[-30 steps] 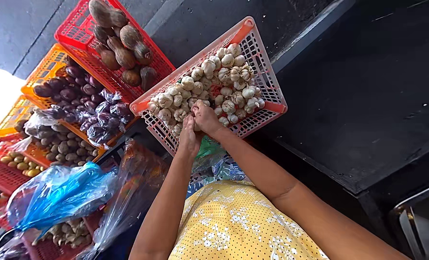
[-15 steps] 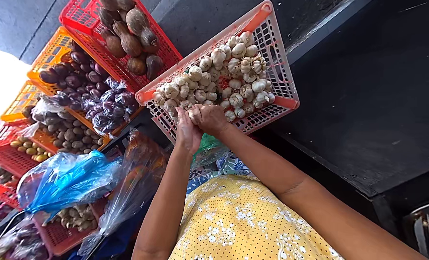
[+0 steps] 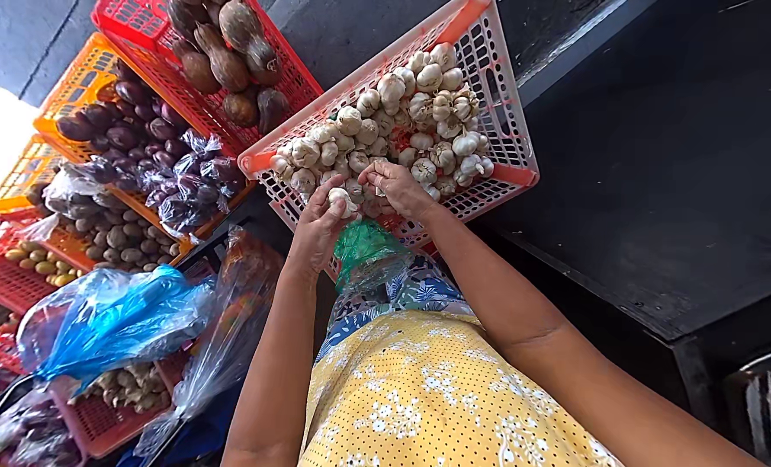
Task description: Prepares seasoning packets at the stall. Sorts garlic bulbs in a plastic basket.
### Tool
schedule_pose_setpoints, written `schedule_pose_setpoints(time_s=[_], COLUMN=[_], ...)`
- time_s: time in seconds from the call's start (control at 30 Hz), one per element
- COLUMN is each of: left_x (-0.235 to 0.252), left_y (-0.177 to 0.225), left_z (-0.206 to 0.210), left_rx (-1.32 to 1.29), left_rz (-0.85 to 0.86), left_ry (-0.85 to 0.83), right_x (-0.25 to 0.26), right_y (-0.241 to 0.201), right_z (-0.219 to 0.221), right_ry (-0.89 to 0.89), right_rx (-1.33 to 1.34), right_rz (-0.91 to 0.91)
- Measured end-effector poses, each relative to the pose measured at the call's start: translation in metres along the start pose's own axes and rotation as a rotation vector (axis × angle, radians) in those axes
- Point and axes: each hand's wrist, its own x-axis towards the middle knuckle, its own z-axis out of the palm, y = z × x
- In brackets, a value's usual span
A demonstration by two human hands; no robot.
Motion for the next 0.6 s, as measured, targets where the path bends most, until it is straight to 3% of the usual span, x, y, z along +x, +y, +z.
schedule_pose_setpoints(time_s=[0.1,0.23,0.3,0.47,0.6], left_x=[-0.001,0.001,0.002,0.004,0.006], left_y=[-0.006,-0.015,-0.016,-0.012,-0.011], left_z=[0.002,0.007,0.009,0.015,0.01], left_rx=[0.373,0.547,0.557,0.499,0.347], left_rz=[0.126,0.225,0.223,0.215,0.259], left_ry=[0.107,0.205,0.243,0.22,0.138], right_x=[-0.004,-0.001,-0.002,-0.005,0.0], right_y=[-0.002,0.004,0.002,0.002,0.006], right_z=[0.017,0.035,0.037,0.038,0.03], right_ry=[-0.011,-0.088,-0.041,0.117,0.018], right_rx=[-0.086,-0.429,-0.502,-0.367,-0.254], right_rz=[0.064,-0.047,-0.11,-0.103,-0.11])
